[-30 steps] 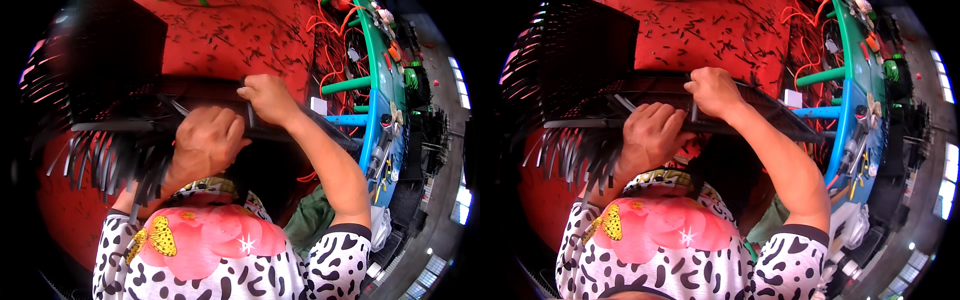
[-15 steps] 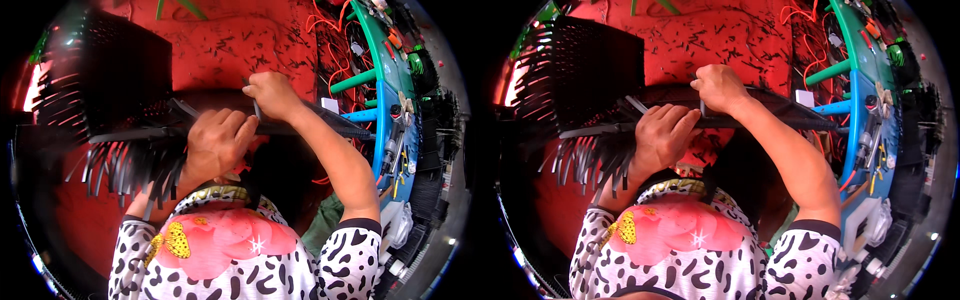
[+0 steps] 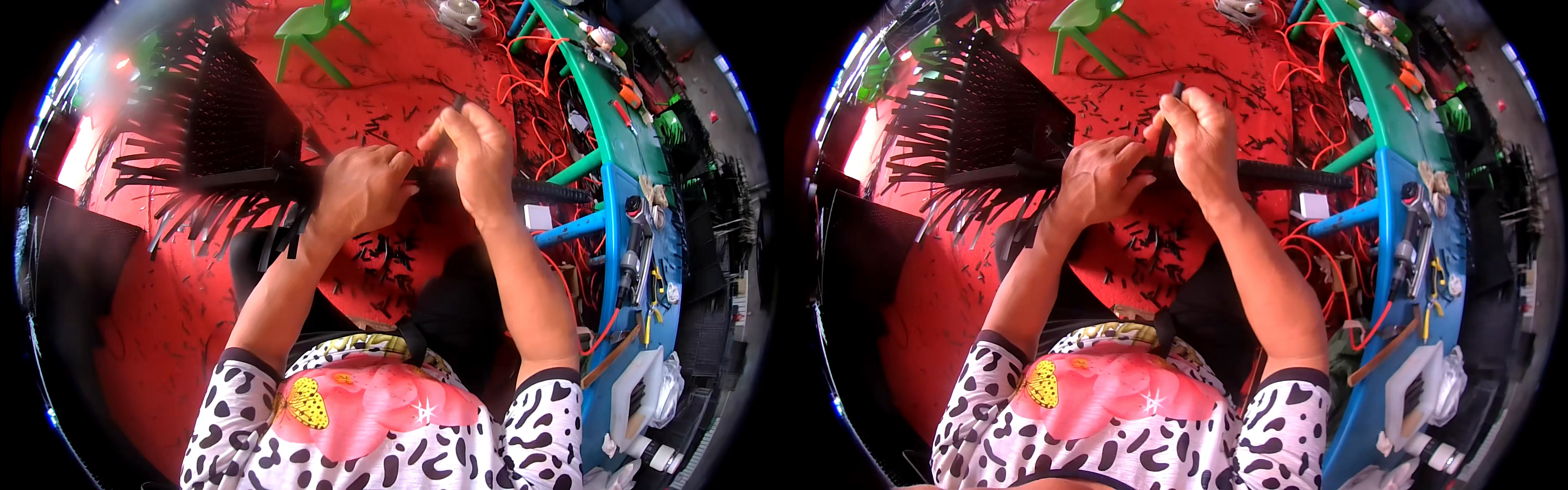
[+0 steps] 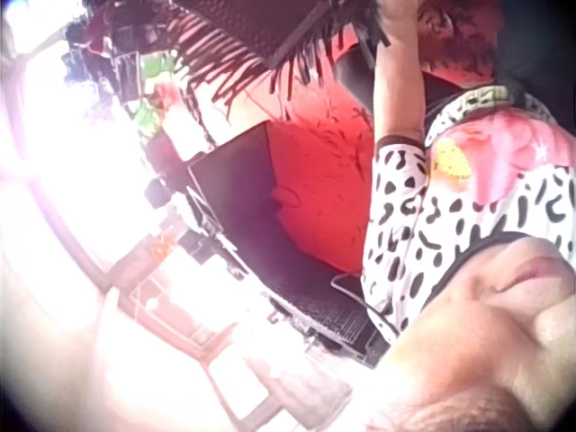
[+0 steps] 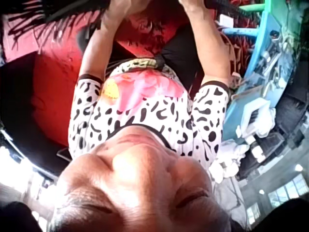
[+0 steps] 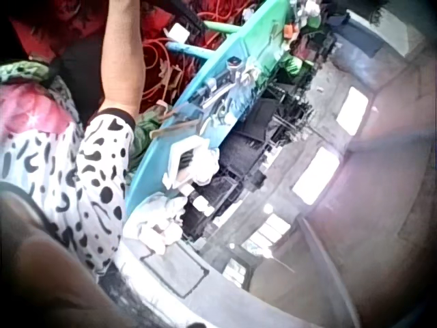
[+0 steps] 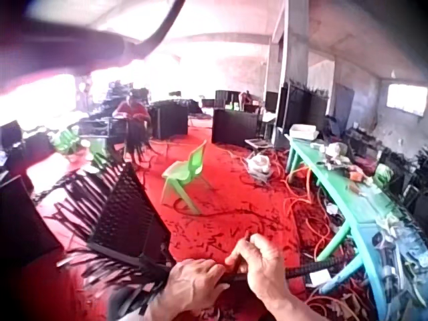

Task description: The person weaves and secures black strips onto a chair frame by hand and using a pneumatic nail gun.

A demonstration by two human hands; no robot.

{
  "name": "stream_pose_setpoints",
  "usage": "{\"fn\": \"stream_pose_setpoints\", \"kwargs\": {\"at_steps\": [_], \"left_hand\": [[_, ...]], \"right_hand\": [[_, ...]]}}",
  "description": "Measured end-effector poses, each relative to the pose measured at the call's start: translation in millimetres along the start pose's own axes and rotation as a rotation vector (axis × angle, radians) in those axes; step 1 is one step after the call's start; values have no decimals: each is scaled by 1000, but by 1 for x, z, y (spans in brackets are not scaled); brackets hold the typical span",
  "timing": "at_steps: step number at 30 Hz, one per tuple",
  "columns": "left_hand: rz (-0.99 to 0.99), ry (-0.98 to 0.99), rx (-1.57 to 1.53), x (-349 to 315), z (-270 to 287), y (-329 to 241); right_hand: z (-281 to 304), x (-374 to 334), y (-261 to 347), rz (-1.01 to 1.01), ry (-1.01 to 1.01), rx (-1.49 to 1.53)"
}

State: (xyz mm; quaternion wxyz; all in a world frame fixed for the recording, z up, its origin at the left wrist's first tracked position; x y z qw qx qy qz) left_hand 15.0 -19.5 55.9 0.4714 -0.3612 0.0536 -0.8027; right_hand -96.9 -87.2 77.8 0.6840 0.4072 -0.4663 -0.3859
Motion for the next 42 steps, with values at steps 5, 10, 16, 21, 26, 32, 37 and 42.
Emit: {"fn": "stream_pose_setpoints", "kwargs": {"at_steps": [5,10,16,21,26,32,37,42], "left_hand": [[-33,-20,8,7,0,5],[-13,-50,81,12,-2,7],[-35,-113,86,6,-2,1],[-54,-167,88,1,-4,-3],[-38,-166,77,-2,-11,-4],[-75,-179,109,4,-6,-12],[-69,-221,111,8,4,-16],[-29,-127,76,7,2,-17]], "right_hand": [[7,-23,6,25,-27,191],[13,-28,13,72,-34,81],[3,-9,24,92,35,-37],[-2,8,20,54,53,-167],[-10,28,11,210,58,-345],[-22,53,-29,206,127,-598],[-39,57,-25,337,226,-855],[-47,55,-56,160,397,-1071]]}}
Point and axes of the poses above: each hand's wrist, its own x-axis towards the middle knuckle, its own z-axis out of the back of the hand, y = z × x, the point moved 7 cm from there along x, towards the middle knuckle, and after that the axes turned 14 degrees about -x, right-handed, at the moved point
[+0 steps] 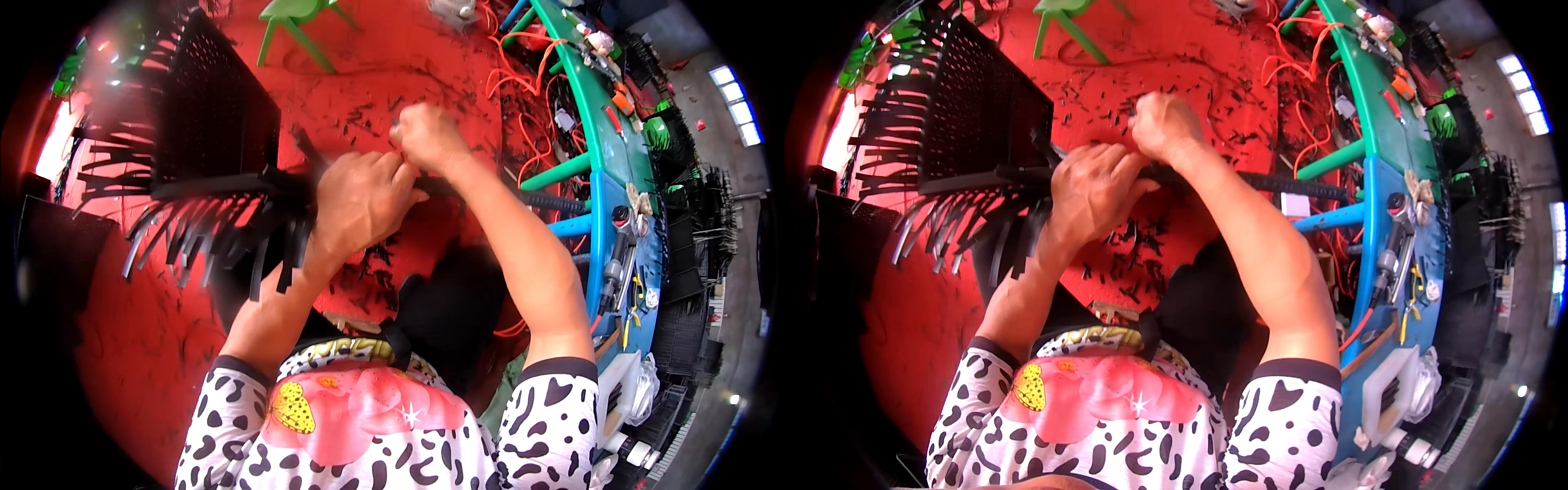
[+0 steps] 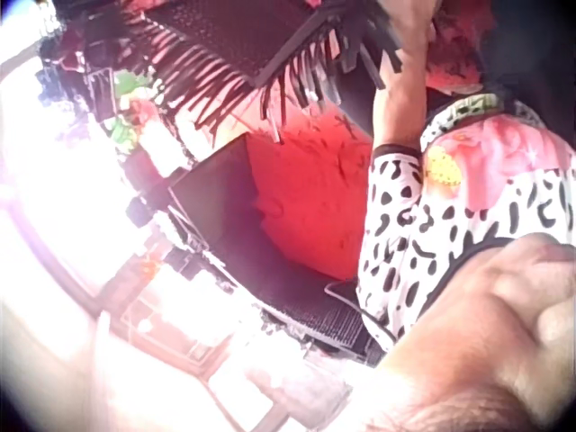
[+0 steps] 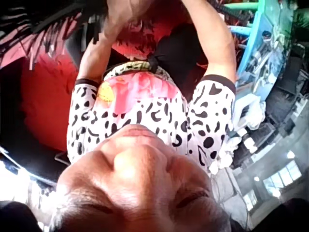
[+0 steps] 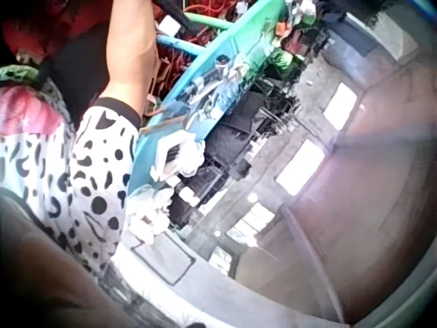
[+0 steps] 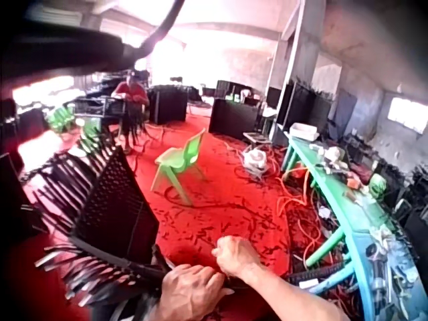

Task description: The person weaves and secures black strips onto a chair frame by hand and using a pneumatic nail gun.

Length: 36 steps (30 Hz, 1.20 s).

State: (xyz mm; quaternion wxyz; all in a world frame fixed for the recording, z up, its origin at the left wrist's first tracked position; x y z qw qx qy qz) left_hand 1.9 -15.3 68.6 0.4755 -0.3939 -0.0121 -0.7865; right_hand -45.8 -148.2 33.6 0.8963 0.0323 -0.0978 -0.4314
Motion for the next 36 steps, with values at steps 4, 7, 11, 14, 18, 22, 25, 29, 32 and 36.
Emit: {"fn": "stream_pose_setpoints", "kwargs": {"at_steps": [4,7,11,14,18,22,25,29,32,36], "left_hand": [[-12,3,-19,-2,-1,2],[-159,-54,6,1,4,-1],[-165,31,-53,-1,-2,10],[-160,18,-62,4,-8,18],[-121,14,-89,8,-6,23],[-94,45,-82,9,-5,23],[-86,50,-57,10,-5,23],[-83,40,-71,11,-4,23],[-82,-5,-83,10,-4,26],[-89,4,-80,12,-5,26]], "right_hand": [[-13,-1,-1,-81,157,14],[-14,6,-2,-70,411,-72],[-20,10,-6,-125,470,-69],[-22,16,-15,-167,467,-58],[-8,22,-20,-102,233,43],[10,0,-21,-106,323,544],[15,-10,-23,36,343,683],[14,-7,-25,240,196,518],[21,-8,-16,235,185,291],[23,-5,-13,270,178,163]]}}
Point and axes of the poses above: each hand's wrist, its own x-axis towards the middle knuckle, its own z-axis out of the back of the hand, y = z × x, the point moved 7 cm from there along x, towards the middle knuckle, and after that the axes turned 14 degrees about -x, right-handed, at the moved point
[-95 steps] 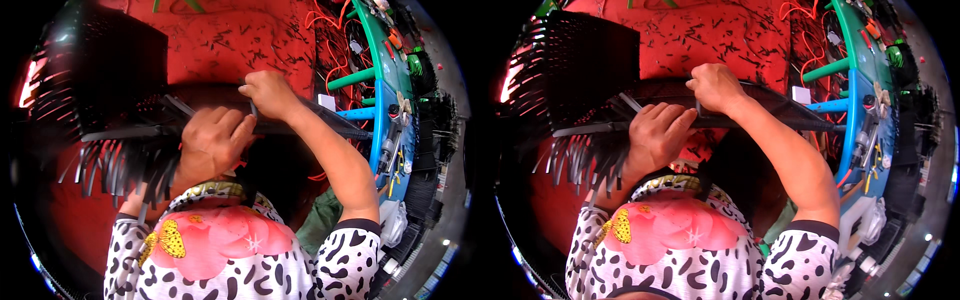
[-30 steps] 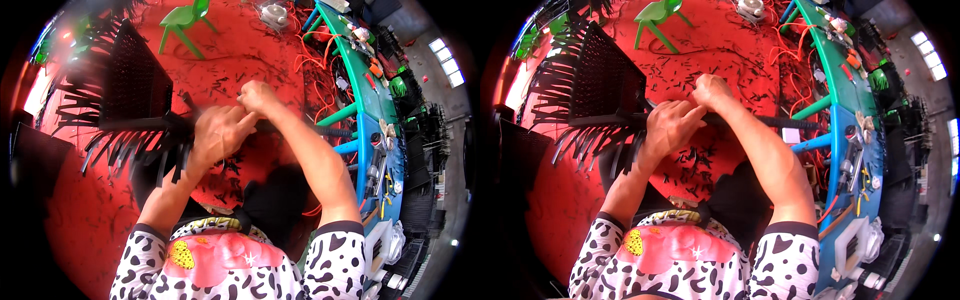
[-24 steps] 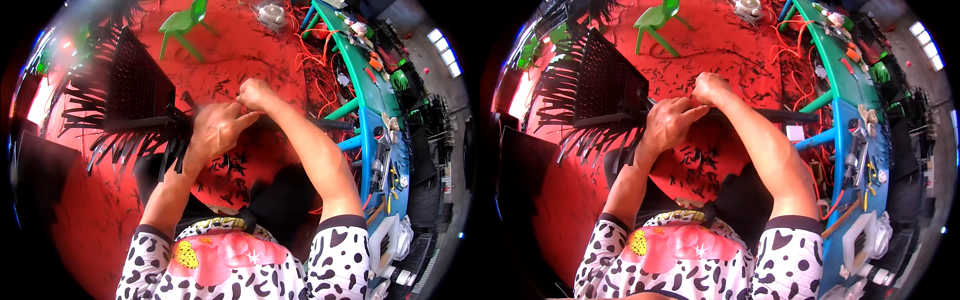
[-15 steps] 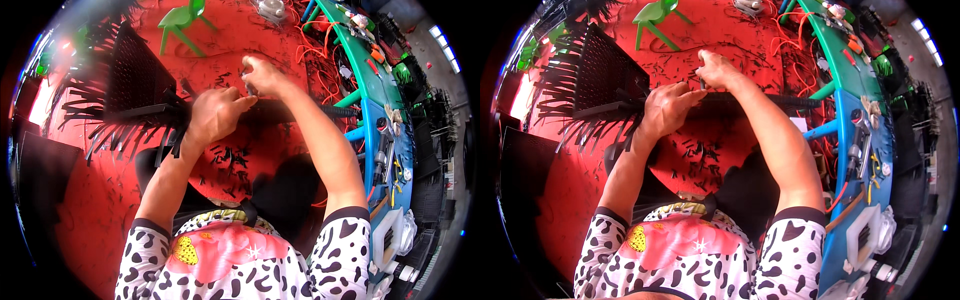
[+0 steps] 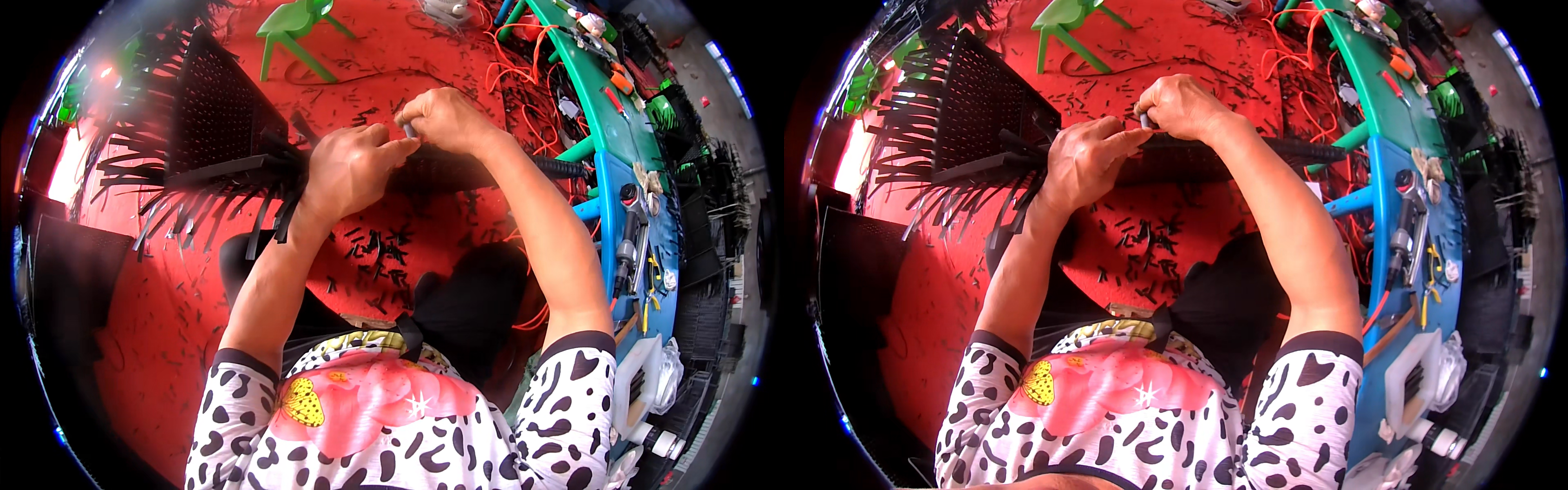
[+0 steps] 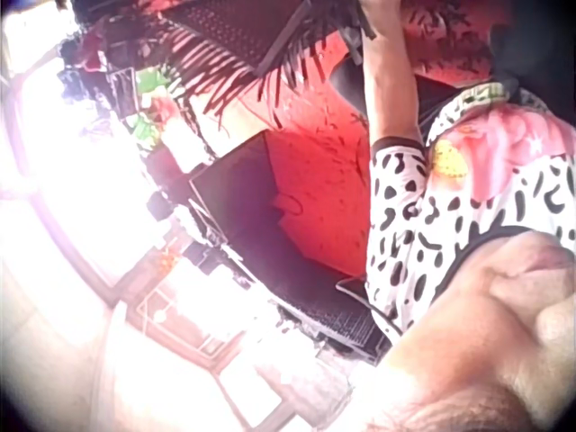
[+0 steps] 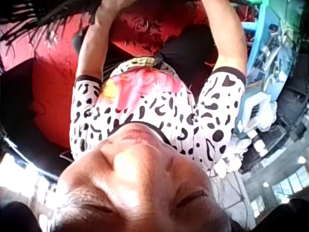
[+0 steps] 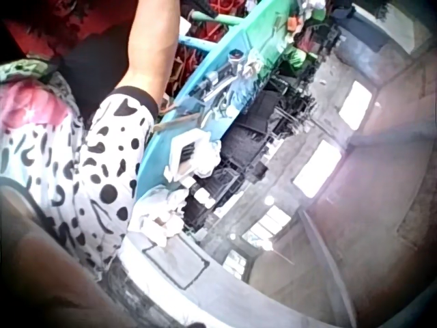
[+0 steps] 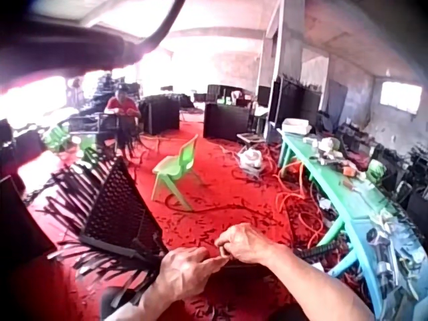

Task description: The person weaves and secures black strips onto a chair frame by hand and using a pneumatic nail gun.

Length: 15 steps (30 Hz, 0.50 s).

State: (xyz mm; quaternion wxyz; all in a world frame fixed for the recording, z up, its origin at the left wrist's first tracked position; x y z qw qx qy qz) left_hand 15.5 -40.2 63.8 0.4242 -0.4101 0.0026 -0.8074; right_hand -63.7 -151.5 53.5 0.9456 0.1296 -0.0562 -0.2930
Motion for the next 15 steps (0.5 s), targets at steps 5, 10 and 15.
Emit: {"fn": "stream_pose_setpoints", "kwargs": {"at_steps": [5,10,15], "left_hand": [[-3,-7,4,1,2,2],[-15,16,-2,2,1,-1],[-37,25,-16,3,3,-6]], "right_hand": [[-11,5,-15,-173,51,493],[-16,1,-15,-164,190,597],[-28,6,-11,31,297,608]]}}
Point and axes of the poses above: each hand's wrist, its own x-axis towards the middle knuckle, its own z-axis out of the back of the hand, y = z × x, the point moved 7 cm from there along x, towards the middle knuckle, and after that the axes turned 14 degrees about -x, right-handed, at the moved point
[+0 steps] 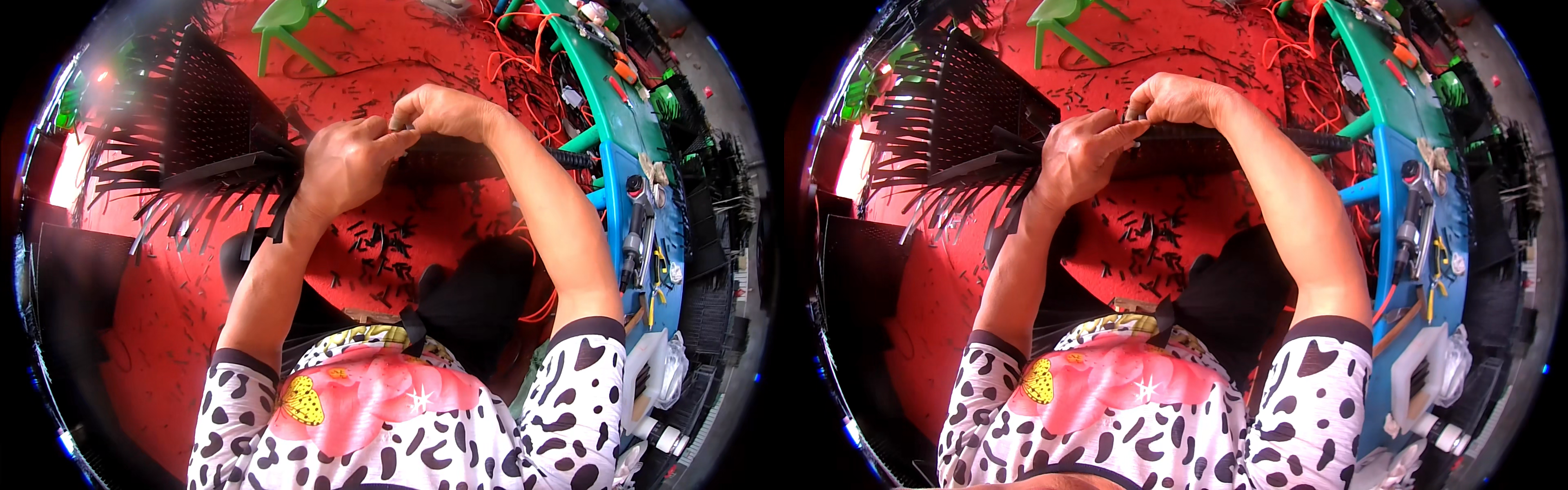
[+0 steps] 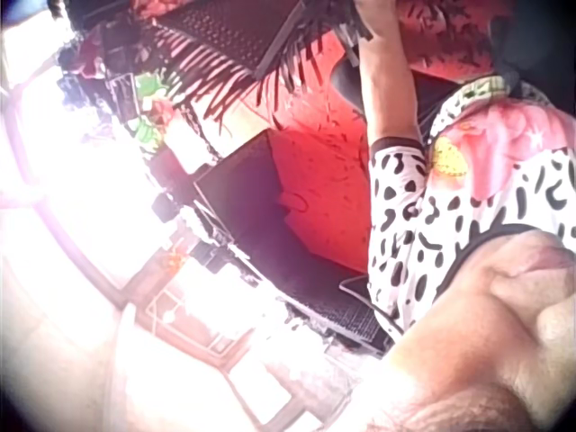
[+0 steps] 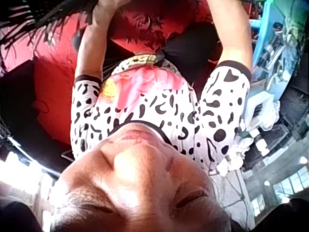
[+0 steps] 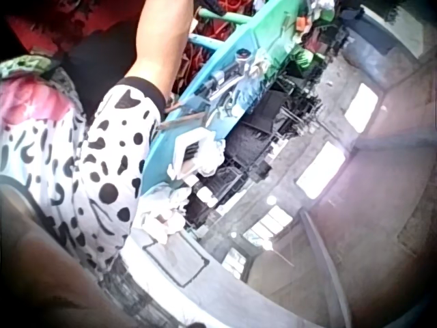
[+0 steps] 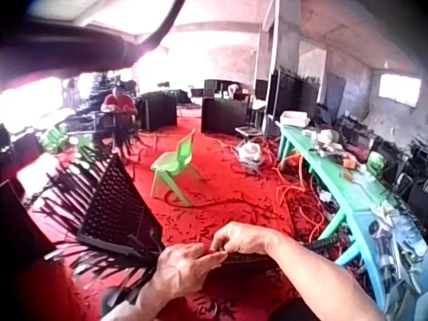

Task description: The person weaves and secures black strips onto a chair frame by hand and using a pneumatic nail gun.

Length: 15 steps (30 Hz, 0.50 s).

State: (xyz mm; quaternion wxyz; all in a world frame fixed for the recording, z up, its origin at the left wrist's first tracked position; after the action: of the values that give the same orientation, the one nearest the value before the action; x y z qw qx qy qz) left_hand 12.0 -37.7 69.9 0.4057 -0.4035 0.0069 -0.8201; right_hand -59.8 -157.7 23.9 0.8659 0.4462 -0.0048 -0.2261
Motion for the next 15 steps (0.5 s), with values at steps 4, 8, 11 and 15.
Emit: {"fn": "stream_pose_setpoints", "kwargs": {"at_steps": [4,8,11,15], "left_hand": [[2,4,-4,-2,-1,1],[17,16,18,-4,-2,3],[31,21,29,-5,1,3],[26,-7,-7,1,3,8]], "right_hand": [[-8,-2,6,41,89,-89],[16,-39,34,65,-710,-480],[-16,-100,50,64,-1026,139],[-107,-88,12,-246,-801,799]]}}
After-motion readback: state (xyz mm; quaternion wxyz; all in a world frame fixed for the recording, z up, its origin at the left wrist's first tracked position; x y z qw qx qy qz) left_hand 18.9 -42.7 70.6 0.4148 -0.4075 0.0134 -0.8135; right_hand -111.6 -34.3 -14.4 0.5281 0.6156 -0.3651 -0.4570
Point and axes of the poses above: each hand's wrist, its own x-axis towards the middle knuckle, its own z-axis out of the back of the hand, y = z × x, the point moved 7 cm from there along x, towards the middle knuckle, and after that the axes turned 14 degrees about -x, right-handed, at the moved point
